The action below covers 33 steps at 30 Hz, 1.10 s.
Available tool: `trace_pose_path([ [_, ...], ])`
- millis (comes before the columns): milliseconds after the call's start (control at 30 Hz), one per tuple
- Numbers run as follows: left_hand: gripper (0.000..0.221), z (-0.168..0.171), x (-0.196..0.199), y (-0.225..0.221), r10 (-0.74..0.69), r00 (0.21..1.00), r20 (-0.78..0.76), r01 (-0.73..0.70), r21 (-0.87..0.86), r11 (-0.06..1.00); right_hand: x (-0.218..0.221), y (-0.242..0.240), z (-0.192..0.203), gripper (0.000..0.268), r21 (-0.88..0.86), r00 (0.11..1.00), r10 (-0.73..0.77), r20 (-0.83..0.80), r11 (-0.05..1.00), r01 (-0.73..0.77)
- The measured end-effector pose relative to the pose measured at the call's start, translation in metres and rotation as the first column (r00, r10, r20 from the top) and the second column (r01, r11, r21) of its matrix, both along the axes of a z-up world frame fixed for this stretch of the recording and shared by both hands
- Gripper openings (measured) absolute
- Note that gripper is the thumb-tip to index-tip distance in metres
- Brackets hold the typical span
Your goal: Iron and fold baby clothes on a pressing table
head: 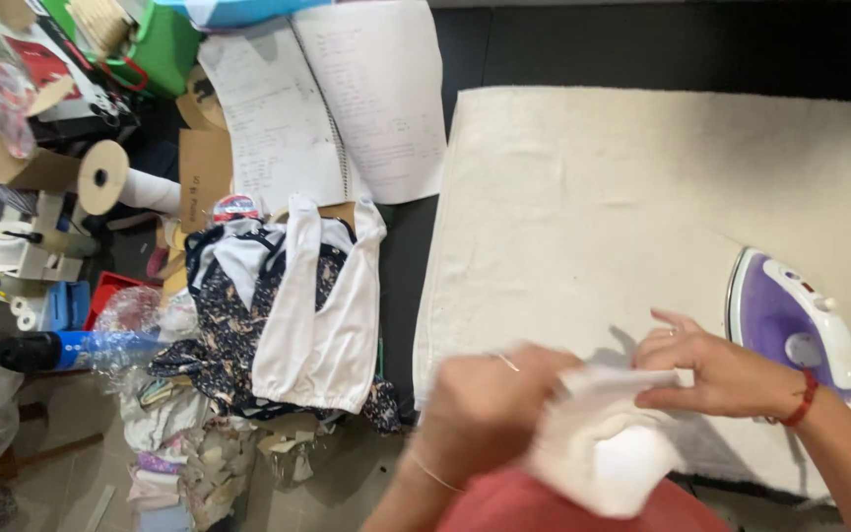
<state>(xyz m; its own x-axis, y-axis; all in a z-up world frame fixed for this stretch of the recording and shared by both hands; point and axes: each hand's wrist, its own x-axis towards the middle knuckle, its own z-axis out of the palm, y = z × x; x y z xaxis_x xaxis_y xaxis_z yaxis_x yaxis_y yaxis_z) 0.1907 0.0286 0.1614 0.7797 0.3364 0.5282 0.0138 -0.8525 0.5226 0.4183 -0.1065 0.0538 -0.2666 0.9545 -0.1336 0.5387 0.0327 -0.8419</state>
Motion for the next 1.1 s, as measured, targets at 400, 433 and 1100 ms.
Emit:
trace_pose_path([
  [400, 0.053, -0.221, 0.075, 0.074, 0.516, 0.774, -0.367, -0.465, 0.224, 0.857, -0.013, -0.067, -0.032, 0.026, -0.454, 0.585, -0.556, 0.591, 0.370, 0.811],
  [433, 0.068, -0.221, 0.084, 0.065, 0.571, 0.702, -0.426, -0.461, 0.338, 0.820, -0.016, -0.065, -0.023, 0.027, -0.406, 0.526, -0.658, 0.540, 0.344, 0.847],
  [1100, 0.110, -0.186, 0.069, -0.021, 0.050, 0.458, -0.887, 0.070, 0.092, 0.993, -0.054, -0.066, -0.104, 0.075, -0.151, 0.264, -0.944, -0.197, 0.295, 0.943],
])
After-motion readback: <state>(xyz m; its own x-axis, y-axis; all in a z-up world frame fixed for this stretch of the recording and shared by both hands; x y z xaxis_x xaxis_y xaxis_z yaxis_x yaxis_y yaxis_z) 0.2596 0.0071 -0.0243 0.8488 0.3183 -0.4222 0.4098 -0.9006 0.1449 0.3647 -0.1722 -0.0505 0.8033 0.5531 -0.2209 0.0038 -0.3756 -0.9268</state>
